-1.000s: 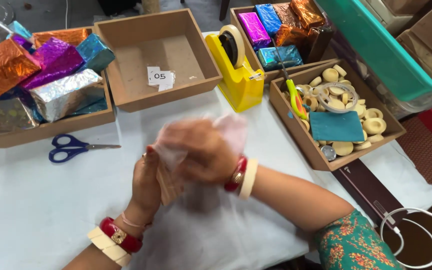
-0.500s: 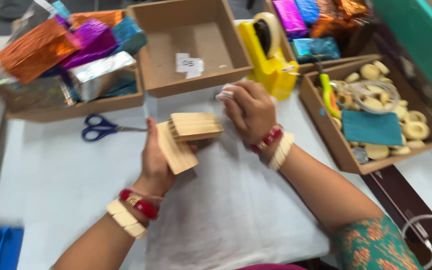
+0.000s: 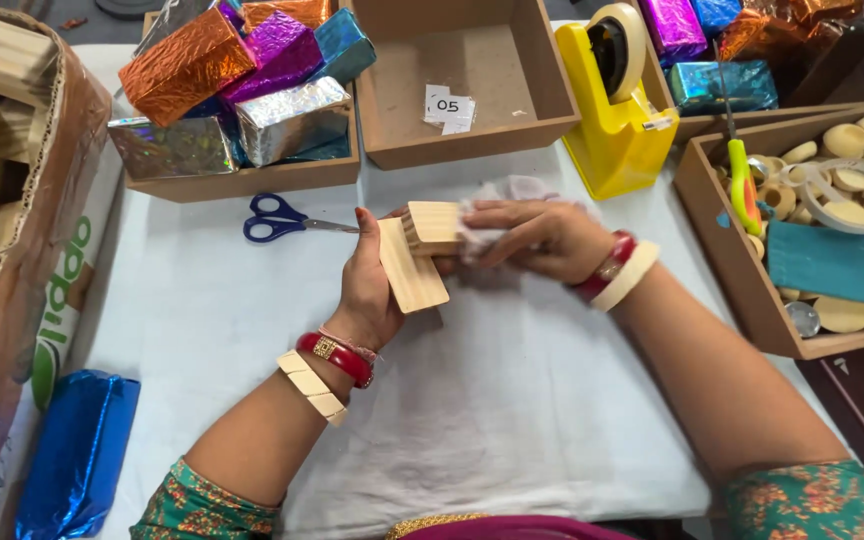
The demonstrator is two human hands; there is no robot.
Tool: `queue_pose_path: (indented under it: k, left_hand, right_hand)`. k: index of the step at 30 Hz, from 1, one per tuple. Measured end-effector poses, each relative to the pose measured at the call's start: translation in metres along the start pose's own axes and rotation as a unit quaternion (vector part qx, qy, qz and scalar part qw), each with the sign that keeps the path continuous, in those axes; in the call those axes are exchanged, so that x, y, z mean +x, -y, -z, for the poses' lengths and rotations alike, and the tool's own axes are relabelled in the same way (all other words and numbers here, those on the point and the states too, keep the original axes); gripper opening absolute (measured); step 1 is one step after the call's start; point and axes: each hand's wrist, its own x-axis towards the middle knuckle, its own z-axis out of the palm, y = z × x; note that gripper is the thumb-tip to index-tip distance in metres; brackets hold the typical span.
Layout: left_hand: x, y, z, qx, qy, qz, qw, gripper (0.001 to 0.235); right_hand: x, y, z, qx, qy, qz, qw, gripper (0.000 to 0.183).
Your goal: The person wipes a small wooden box and a round wooden piece with a cloth. They then pick up a sheet of blue metallic wrapping paper, place the wooden box on it, and fold the paper around the box to wrap it.
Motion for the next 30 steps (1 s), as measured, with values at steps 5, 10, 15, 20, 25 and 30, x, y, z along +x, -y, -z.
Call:
queue_pose_path:
  k: [5, 10, 15, 20, 25, 30]
  left_hand:
    - [0.001, -0.004, -0.004, 0.025, -0.008, 0.014, 1.0, 0.077]
    - [0.001, 0.005, -0.001, 0.026, 0.035, -0.023, 0.999, 0.071]
    - [0.0, 0.004, -0.004, 0.018, 0.061, -0.037, 0.997, 0.068]
    - [-0.003, 0.005, -0.009, 0.043, 0.051, -0.059, 0.996, 0.067]
    - [-0.004, 0.0, -0.008, 0.091, 0.006, -0.146, 0.985, 0.064]
    - [-0.002, 0.0, -0.002, 0.128, 0.05, -0.168, 0.976, 0.061]
  right_hand:
    - [-0.018, -0.009, 0.008, -0.058, -0.034, -0.224, 0.972, 0.018]
    - [0.026, 0.046, -0.02, -0.078, -0.163, -0.047, 0.982, 0.044]
    - [0.026, 0.025, -0.031, -0.152, -0.04, 0.016, 0.987, 0.059]
    - [0.009, 0.004, -0.007, 0.028, -0.017, -0.079, 0.996, 0.06]
    - [-0.012, -0.006, -0.002, -0.188, -0.079, -0.265, 0.942, 0.047]
    - [0.019, 0.05, -0.005, -0.182, -0.248, -0.163, 0.938, 0.062]
